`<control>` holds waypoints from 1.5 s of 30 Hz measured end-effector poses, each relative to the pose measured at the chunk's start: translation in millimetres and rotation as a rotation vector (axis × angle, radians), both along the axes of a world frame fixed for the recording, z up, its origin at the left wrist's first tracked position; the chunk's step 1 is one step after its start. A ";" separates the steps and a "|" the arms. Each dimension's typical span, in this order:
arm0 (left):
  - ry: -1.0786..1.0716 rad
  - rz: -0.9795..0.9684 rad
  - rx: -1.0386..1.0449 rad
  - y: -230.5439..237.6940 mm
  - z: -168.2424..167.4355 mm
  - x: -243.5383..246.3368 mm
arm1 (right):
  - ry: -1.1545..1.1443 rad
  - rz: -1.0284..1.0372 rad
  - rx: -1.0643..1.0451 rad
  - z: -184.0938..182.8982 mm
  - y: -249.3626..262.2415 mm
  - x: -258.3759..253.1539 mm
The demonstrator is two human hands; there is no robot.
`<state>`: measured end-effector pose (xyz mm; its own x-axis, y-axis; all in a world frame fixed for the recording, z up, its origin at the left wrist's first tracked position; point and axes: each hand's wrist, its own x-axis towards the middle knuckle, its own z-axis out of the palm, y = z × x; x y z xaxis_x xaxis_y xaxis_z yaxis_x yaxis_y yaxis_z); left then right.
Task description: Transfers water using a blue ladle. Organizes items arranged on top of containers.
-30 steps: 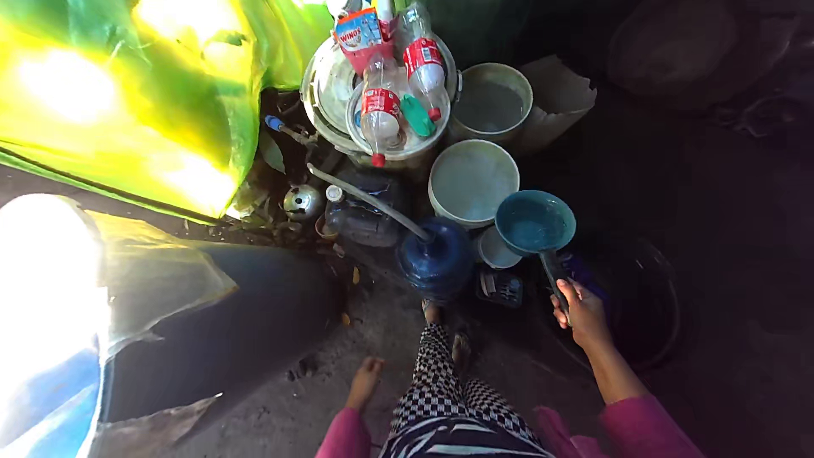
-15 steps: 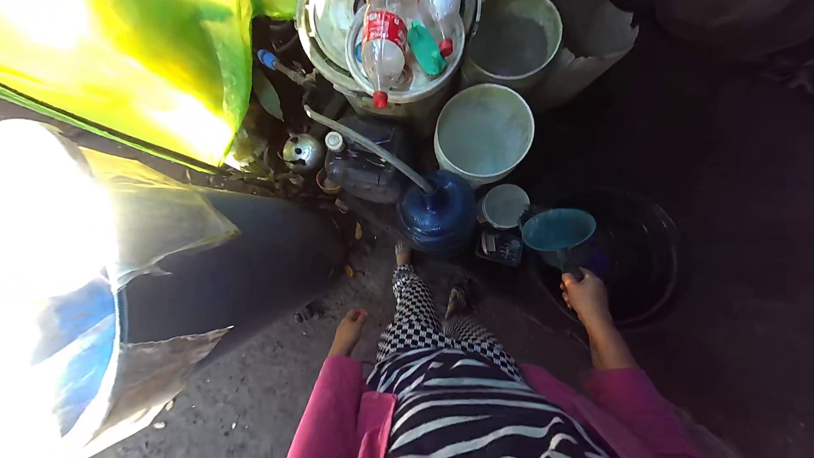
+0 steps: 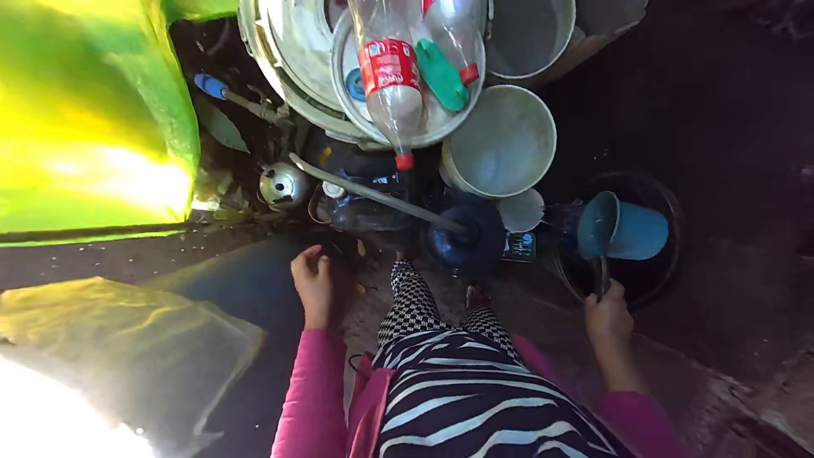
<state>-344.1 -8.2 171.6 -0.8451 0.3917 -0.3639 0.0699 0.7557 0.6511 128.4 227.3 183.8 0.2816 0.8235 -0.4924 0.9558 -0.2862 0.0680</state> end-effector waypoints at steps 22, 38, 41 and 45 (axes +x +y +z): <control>0.328 -0.401 0.236 236.3 82.9 -262.4 | -0.065 -0.201 0.081 7.7 -22.6 -58.1; 0.136 -0.500 0.247 350.4 96.9 -280.7 | -0.031 -0.205 0.040 6.2 -34.4 -88.1; -0.001 -0.396 0.291 368.2 90.3 -253.3 | -0.013 -0.216 0.039 8.6 -42.2 -92.6; -0.450 0.013 0.542 393.5 48.7 -221.0 | 0.005 -0.244 0.029 6.7 -48.8 -95.1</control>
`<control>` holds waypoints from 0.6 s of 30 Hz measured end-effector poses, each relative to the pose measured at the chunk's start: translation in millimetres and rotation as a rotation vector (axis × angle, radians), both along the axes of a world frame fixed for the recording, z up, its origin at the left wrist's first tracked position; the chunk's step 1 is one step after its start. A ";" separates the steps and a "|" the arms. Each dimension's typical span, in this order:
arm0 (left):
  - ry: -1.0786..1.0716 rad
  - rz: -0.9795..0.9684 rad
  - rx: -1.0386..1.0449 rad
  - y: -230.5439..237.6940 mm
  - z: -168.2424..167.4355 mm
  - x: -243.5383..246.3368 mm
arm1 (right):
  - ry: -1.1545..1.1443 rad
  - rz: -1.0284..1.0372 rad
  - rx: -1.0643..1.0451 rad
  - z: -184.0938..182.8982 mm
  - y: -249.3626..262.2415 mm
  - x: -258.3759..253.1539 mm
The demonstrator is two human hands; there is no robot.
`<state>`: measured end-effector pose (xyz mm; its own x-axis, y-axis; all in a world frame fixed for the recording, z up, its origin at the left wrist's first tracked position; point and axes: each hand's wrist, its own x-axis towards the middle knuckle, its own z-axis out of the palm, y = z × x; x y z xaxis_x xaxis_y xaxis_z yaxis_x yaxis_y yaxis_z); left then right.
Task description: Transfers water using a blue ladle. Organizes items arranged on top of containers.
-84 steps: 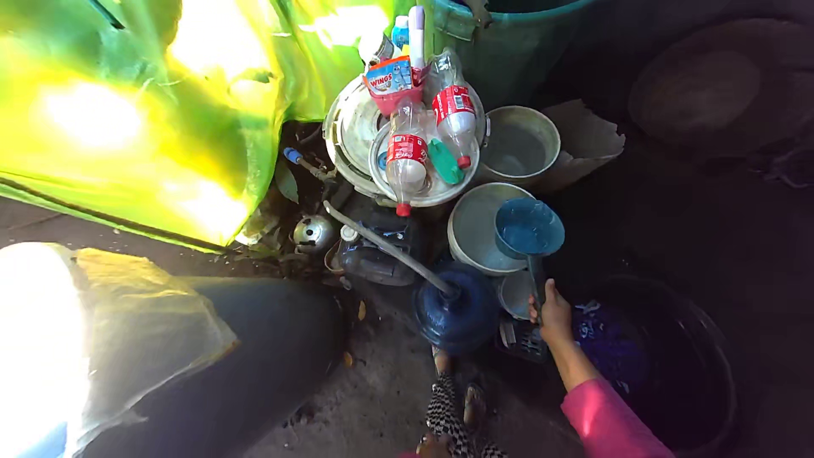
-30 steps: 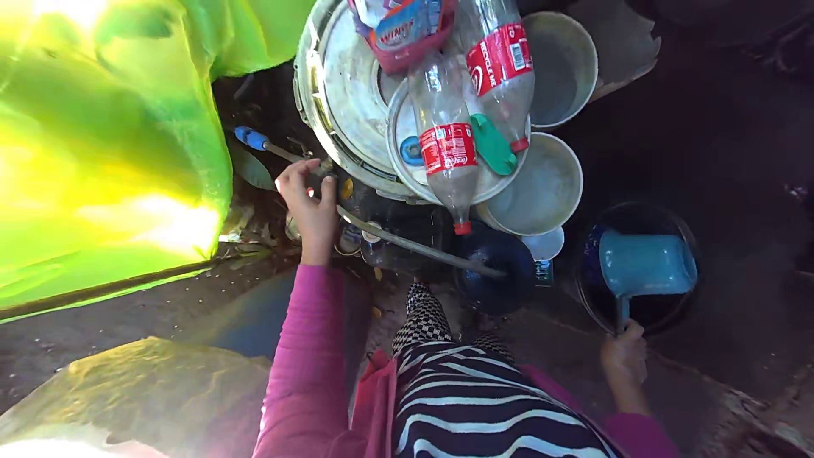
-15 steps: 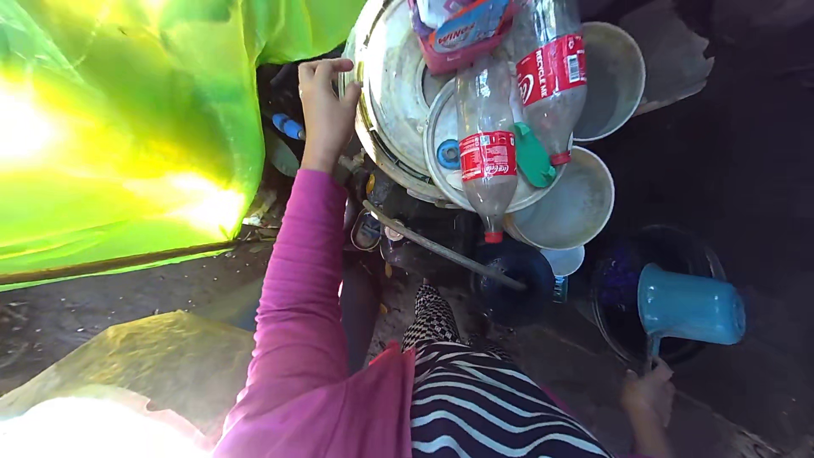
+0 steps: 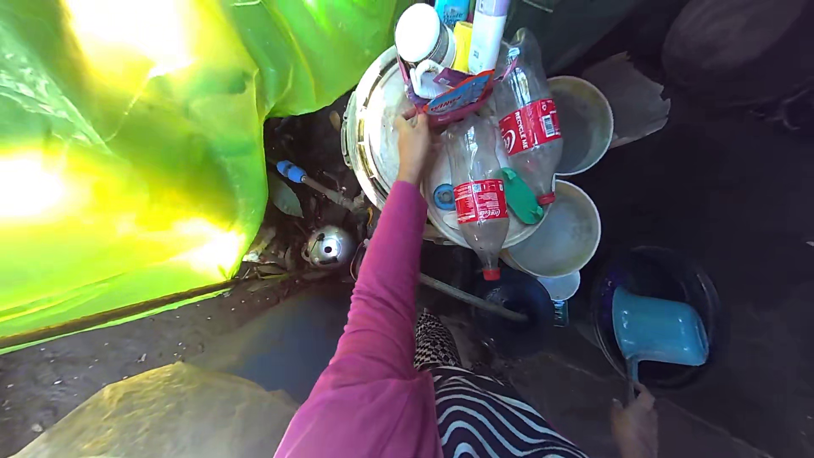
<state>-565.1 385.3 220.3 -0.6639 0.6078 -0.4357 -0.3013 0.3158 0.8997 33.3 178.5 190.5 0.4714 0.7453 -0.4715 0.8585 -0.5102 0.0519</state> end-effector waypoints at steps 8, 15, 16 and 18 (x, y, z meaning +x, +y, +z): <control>0.010 0.177 0.015 32.9 0.6 2.0 | 0.048 -0.015 0.008 -9.1 -8.2 2.5; 0.225 0.008 -0.096 20.8 9.8 -58.7 | 0.038 -0.012 -0.020 -12.2 -13.8 0.9; 0.236 -0.007 -0.087 13.7 9.2 -68.4 | 0.045 -0.015 -0.021 -11.6 -14.7 0.8; 0.240 -0.047 -0.074 -7.6 12.2 -87.7 | 0.051 -0.024 -0.030 -9.8 -17.3 2.8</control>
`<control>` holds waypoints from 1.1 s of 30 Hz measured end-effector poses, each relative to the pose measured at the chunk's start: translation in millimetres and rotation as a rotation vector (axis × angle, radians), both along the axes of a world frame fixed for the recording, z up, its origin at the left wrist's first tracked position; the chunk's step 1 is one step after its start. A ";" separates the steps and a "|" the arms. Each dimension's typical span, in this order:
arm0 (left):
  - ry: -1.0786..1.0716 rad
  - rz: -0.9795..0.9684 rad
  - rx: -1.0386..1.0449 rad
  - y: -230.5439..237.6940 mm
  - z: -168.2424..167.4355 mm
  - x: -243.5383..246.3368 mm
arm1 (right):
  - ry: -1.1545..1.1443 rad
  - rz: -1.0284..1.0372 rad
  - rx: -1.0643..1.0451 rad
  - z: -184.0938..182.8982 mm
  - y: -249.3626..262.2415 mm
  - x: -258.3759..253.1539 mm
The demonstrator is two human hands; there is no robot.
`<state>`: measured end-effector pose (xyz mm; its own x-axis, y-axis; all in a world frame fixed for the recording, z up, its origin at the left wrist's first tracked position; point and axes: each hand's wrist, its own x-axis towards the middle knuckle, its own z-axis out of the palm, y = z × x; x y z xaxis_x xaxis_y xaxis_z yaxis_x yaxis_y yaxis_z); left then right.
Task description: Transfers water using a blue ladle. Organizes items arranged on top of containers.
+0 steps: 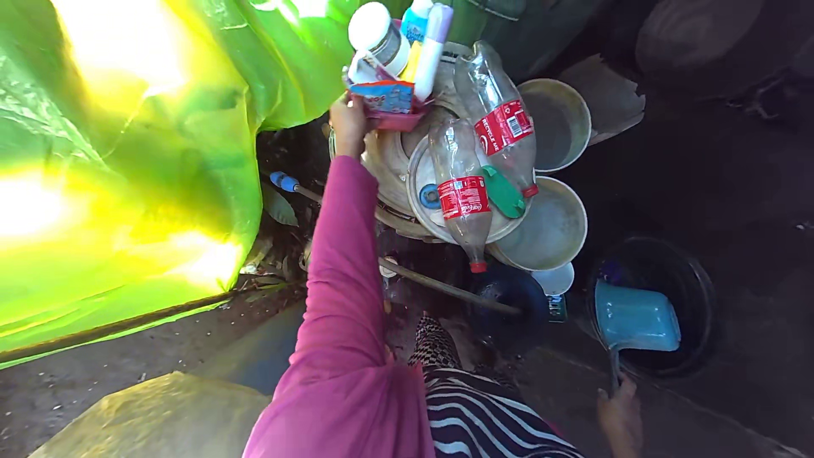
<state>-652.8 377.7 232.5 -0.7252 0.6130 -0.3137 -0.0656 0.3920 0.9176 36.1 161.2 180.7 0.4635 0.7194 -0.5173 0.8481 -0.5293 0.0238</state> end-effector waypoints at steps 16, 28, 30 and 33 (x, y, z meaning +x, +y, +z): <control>0.577 -0.177 -0.276 -122.9 67.2 -41.1 | 0.026 0.002 0.010 -7.2 3.3 1.3; 1.013 -0.519 -0.148 -127.9 95.7 13.4 | 0.008 -0.026 0.030 -12.6 -2.1 10.5; 0.911 -0.452 -0.160 -128.0 122.2 -2.4 | 0.011 -0.028 0.023 -13.7 -4.3 14.0; 0.799 -0.453 -0.252 -124.0 146.7 -18.3 | 0.019 -0.038 0.019 -18.0 -7.5 17.3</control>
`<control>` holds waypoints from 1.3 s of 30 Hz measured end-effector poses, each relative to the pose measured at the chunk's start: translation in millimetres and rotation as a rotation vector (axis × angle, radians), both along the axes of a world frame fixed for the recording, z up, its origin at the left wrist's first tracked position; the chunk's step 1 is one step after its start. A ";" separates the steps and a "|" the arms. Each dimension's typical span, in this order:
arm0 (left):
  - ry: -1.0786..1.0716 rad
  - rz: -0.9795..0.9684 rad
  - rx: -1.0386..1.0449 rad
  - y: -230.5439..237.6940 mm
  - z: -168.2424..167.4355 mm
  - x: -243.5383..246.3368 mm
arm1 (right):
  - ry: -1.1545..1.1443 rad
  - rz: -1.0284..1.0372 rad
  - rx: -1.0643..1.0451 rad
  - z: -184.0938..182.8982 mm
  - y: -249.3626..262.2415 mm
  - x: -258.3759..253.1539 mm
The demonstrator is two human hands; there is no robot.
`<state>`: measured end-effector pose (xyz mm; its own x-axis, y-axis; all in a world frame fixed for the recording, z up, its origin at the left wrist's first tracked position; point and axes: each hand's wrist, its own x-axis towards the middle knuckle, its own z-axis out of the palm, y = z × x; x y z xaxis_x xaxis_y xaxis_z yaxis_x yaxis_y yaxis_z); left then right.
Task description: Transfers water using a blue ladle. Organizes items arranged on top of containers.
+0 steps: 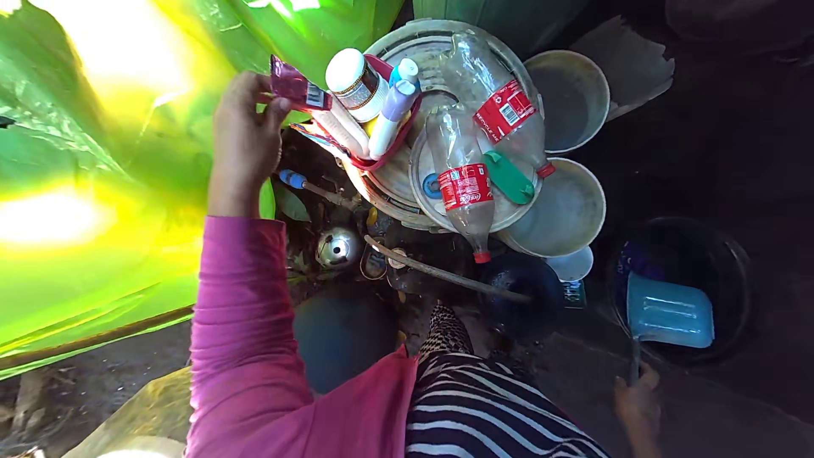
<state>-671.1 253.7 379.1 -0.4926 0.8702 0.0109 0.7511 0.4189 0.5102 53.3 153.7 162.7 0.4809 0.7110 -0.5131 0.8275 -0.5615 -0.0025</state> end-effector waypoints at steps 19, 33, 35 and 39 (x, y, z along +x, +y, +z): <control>-0.123 -0.305 -0.247 27.8 -29.2 -31.6 | 0.004 -0.080 -0.067 0.8 -7.5 -4.0; -0.152 -0.239 -0.548 63.7 -15.7 -17.6 | 0.017 -0.066 -0.090 -1.0 -4.7 -7.4; -0.199 -0.169 -0.552 71.9 -25.3 -14.6 | 0.026 -0.069 -0.080 -1.1 -4.0 -9.5; -0.458 0.091 -0.455 78.0 -35.5 -11.4 | 0.037 -0.063 -0.068 -1.3 -4.5 -10.4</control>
<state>-682.5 331.6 343.6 -0.4320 0.6930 -0.5772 0.4513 0.7202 0.5269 42.9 149.2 161.4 0.5037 0.6430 -0.5769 0.7905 -0.6124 0.0076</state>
